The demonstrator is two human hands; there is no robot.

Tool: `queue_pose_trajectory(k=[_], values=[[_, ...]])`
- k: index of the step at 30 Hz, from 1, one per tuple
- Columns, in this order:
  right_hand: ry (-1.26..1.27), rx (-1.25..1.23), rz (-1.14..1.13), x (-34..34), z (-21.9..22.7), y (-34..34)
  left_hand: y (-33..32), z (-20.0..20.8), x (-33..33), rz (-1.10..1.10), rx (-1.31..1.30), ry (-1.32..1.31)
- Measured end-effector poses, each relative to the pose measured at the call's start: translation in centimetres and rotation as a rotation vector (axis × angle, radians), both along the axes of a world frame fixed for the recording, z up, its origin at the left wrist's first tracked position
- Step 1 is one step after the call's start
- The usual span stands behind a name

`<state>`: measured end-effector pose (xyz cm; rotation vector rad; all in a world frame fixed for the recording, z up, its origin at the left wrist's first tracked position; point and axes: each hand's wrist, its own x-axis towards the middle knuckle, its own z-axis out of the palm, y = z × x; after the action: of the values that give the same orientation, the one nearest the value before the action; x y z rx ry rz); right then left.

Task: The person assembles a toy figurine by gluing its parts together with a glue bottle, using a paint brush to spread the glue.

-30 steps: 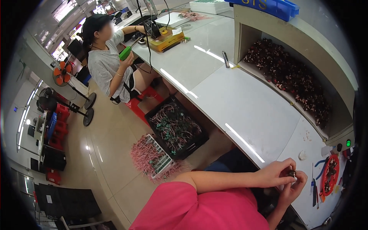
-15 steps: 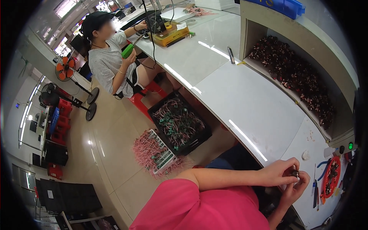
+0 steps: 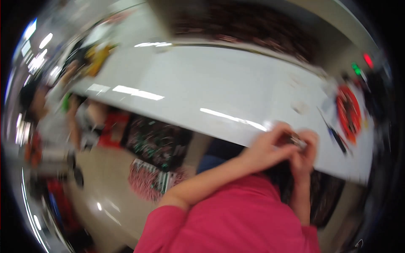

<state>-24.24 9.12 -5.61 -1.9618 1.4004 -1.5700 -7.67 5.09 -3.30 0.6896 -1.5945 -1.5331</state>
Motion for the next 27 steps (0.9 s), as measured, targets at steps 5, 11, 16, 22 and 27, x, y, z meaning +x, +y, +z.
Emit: queue_pose_trajectory(k=[5, 11, 16, 22, 27], values=[[0.017, -0.079, -0.023, 0.3, 2.8, -1.5, -0.4, 0.4, -0.4, 0.029, 0.142, 0.188], [-0.019, -0.125, -0.013, -0.9, 3.1, -0.3, -0.4, 1.0, -1.5, -0.150, 0.136, 0.137], [-0.044, -0.139, -0.044, -1.1, 3.7, -0.6, -0.4, 1.4, -1.9, -0.140, 0.146, 0.164], [0.008, -0.095, -0.043, -1.4, 4.2, -1.4, -1.0, 1.6, -2.2, -0.110, 0.148, 0.184], [0.025, -0.099, -0.045, -1.7, 4.2, -1.8, -1.3, 1.9, -2.7, -0.098, 0.169, 0.156]])
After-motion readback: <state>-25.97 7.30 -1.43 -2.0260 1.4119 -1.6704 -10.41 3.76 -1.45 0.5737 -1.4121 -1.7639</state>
